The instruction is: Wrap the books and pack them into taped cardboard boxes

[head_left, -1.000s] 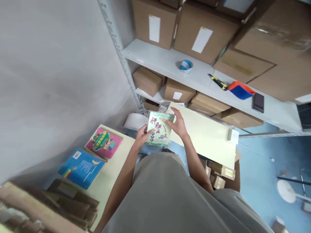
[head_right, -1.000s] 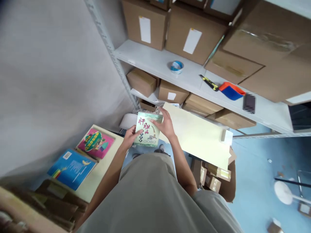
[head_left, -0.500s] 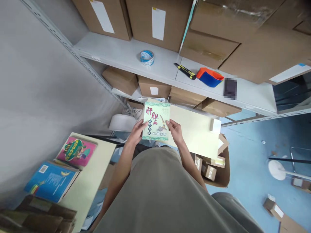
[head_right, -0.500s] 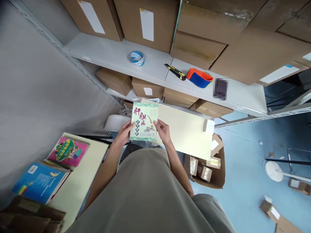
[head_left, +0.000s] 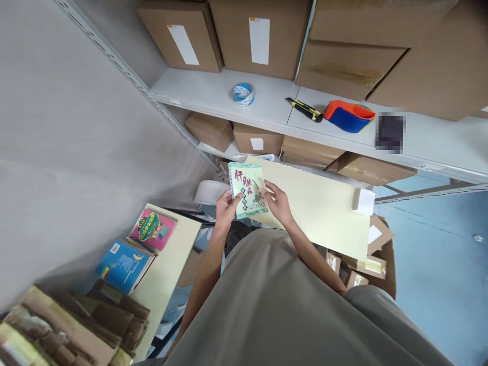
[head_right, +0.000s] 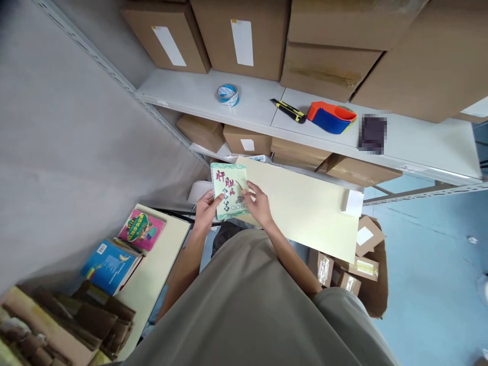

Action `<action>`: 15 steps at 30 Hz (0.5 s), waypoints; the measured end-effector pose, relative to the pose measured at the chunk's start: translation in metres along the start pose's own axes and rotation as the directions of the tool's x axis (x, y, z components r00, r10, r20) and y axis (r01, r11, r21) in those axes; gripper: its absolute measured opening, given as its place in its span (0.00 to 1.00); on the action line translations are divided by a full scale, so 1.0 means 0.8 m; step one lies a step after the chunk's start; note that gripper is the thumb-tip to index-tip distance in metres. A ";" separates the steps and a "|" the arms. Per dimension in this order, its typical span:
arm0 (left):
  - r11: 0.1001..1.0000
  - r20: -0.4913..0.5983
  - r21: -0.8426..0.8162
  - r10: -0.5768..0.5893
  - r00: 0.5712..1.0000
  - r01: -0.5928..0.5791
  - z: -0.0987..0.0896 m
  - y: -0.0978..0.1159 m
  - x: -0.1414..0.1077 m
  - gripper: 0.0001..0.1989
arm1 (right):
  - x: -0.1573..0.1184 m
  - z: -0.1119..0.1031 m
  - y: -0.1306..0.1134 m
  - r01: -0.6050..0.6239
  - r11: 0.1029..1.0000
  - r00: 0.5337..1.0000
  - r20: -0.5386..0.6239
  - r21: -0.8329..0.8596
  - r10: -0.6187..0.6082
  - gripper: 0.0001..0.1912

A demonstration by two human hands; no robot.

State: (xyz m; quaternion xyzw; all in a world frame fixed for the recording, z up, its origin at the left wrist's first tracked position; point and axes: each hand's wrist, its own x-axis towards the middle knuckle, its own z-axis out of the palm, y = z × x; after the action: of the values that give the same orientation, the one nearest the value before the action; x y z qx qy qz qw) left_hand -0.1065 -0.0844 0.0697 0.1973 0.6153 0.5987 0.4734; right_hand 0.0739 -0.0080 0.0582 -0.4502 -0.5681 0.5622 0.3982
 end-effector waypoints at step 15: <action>0.756 0.191 0.565 0.272 0.943 -0.332 0.008 0.024 -0.035 0.38 | 0.006 0.034 -0.025 -0.096 0.938 0.988 -0.086 0.332 0.132 0.26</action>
State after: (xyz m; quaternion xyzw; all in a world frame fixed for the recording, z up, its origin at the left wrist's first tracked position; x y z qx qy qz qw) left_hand -0.0940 -0.0997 0.0985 0.4597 0.7066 0.4362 0.3149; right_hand 0.0454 -0.0103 0.0761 -0.4396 -0.4178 0.6457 0.4640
